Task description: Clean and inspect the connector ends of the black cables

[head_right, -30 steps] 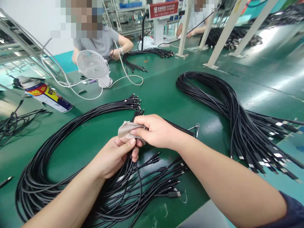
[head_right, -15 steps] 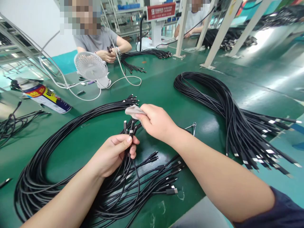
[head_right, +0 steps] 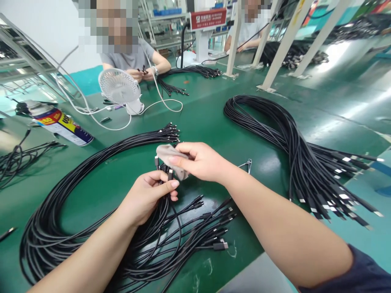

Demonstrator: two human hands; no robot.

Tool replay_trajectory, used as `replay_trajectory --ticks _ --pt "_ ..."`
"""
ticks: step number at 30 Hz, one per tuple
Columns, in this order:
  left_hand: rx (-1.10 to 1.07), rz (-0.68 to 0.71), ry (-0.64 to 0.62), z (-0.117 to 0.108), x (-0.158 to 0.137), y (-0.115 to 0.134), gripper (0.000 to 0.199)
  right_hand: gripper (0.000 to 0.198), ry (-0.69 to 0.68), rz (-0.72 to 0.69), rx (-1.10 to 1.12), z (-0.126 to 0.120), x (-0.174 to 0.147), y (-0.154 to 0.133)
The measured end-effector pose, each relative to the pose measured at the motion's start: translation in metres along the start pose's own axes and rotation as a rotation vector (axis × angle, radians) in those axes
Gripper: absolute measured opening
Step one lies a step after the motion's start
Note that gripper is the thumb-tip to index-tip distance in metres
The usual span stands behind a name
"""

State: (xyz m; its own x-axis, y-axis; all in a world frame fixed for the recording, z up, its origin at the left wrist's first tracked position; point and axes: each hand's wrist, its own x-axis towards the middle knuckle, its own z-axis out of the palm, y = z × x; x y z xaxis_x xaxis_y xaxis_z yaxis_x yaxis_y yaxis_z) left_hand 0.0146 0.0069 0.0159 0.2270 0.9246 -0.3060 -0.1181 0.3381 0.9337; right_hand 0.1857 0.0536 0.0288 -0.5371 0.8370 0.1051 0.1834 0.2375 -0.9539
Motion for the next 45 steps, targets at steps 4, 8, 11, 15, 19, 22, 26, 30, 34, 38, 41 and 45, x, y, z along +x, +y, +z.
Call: replay_trajectory --ticks 4,8,11,15,19,22,26,30,34,38,41,45 --pt "0.12 0.101 -0.031 -0.002 0.001 -0.004 0.024 0.016 -0.221 -0.009 -0.01 -0.012 -0.003 -0.009" --pt "0.161 0.079 0.024 -0.002 0.002 -0.005 0.022 0.018 -0.426 0.163 -0.121 -0.04 -0.008 -0.008" --pt "0.166 0.049 -0.014 -0.002 0.001 -0.006 0.023 0.018 -0.539 0.283 -0.322 -0.057 -0.011 0.002" --pt "0.076 0.03 -0.118 -0.001 -0.001 -0.007 0.024 0.023 -0.288 0.21 -0.338 -0.061 -0.009 0.014" --pt "-0.039 0.115 -0.144 0.0 -0.003 -0.006 0.037 0.037 -0.085 0.164 -0.072 -0.046 -0.002 0.019" --pt "-0.084 0.168 -0.171 0.0 -0.004 -0.007 0.042 0.042 -0.081 0.159 0.115 -0.031 0.003 0.02" --pt "-0.084 0.152 -0.183 0.002 -0.005 -0.006 0.043 0.043 -0.123 0.182 0.214 -0.018 0.005 0.017" --pt "-0.127 0.076 -0.117 0.004 -0.006 -0.001 0.058 0.043 -0.125 0.212 0.237 -0.014 0.005 0.011" --pt "-0.139 -0.03 -0.149 0.003 -0.005 0.001 0.045 0.034 0.103 0.198 0.206 -0.016 0.006 0.009" --pt "-0.111 -0.043 -0.188 0.001 -0.002 -0.002 0.023 0.032 0.22 0.18 0.188 -0.014 0.006 0.011" --pt "-0.134 -0.047 -0.182 0.001 -0.001 -0.004 0.023 0.034 0.177 0.155 0.157 -0.012 0.007 0.013" --pt "-0.15 -0.055 -0.177 0.002 -0.001 -0.003 0.024 0.04 0.141 0.211 0.131 -0.013 0.007 0.014"
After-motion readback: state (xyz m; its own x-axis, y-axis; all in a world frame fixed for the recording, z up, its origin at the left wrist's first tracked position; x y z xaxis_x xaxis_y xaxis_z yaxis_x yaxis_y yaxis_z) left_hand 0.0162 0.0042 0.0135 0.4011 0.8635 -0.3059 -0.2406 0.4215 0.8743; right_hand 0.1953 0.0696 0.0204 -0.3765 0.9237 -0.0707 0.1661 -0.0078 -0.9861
